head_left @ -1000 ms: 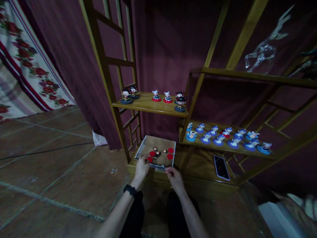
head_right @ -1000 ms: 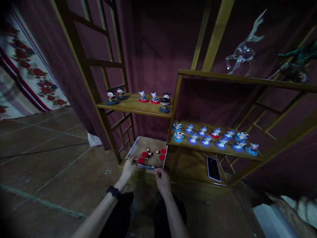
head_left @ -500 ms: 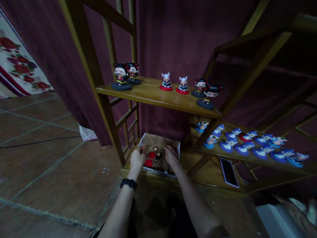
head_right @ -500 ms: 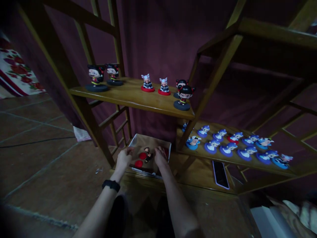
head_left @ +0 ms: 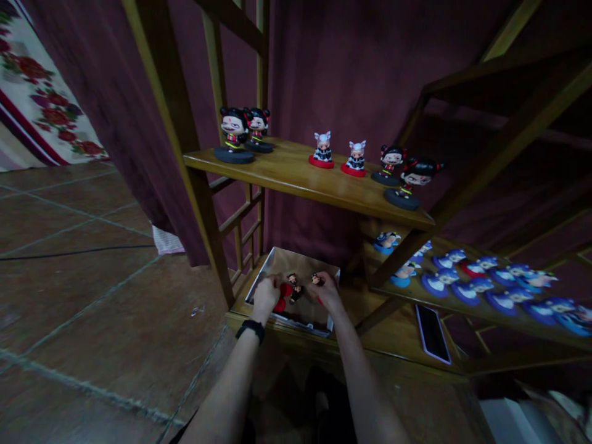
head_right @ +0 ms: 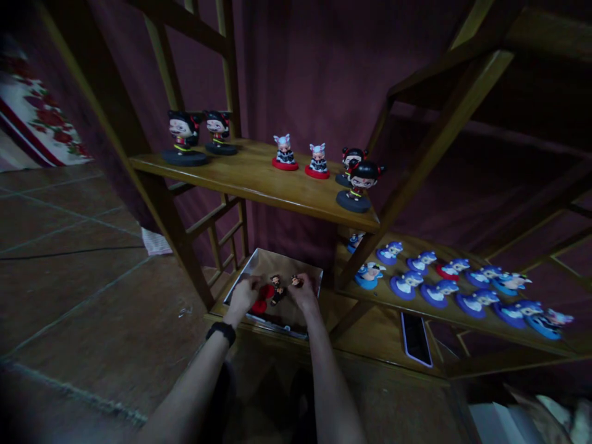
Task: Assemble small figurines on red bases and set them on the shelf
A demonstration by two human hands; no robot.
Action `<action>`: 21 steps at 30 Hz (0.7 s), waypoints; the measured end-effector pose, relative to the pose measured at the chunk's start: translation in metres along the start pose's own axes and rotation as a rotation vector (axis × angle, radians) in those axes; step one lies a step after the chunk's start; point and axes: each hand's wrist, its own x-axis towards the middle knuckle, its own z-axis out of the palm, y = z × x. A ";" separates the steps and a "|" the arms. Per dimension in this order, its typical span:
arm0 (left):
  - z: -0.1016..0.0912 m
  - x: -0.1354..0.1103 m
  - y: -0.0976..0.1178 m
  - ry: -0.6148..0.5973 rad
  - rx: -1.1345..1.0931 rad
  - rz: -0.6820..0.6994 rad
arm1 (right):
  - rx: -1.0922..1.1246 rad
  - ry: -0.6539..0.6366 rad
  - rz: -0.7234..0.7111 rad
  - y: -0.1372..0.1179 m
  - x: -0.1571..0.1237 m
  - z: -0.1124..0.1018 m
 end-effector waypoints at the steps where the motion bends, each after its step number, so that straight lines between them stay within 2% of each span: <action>1: 0.002 0.000 0.000 0.001 0.033 0.014 | 0.166 -0.033 0.026 -0.005 -0.008 -0.004; 5: 0.013 -0.002 0.002 -0.027 0.168 0.053 | 0.629 -0.151 0.160 -0.018 -0.044 -0.016; 8: 0.021 -0.001 0.005 -0.028 0.216 0.101 | 0.786 -0.177 0.236 -0.024 -0.059 -0.021; 11: 0.027 0.001 0.006 -0.010 0.237 0.161 | 0.841 -0.169 0.242 -0.028 -0.059 -0.023; 16: 0.032 0.003 0.005 -0.021 0.255 0.181 | 0.846 -0.177 0.218 -0.025 -0.052 -0.021; 21: 0.032 0.004 0.009 0.011 0.146 0.083 | 0.782 -0.142 0.181 -0.025 -0.049 -0.019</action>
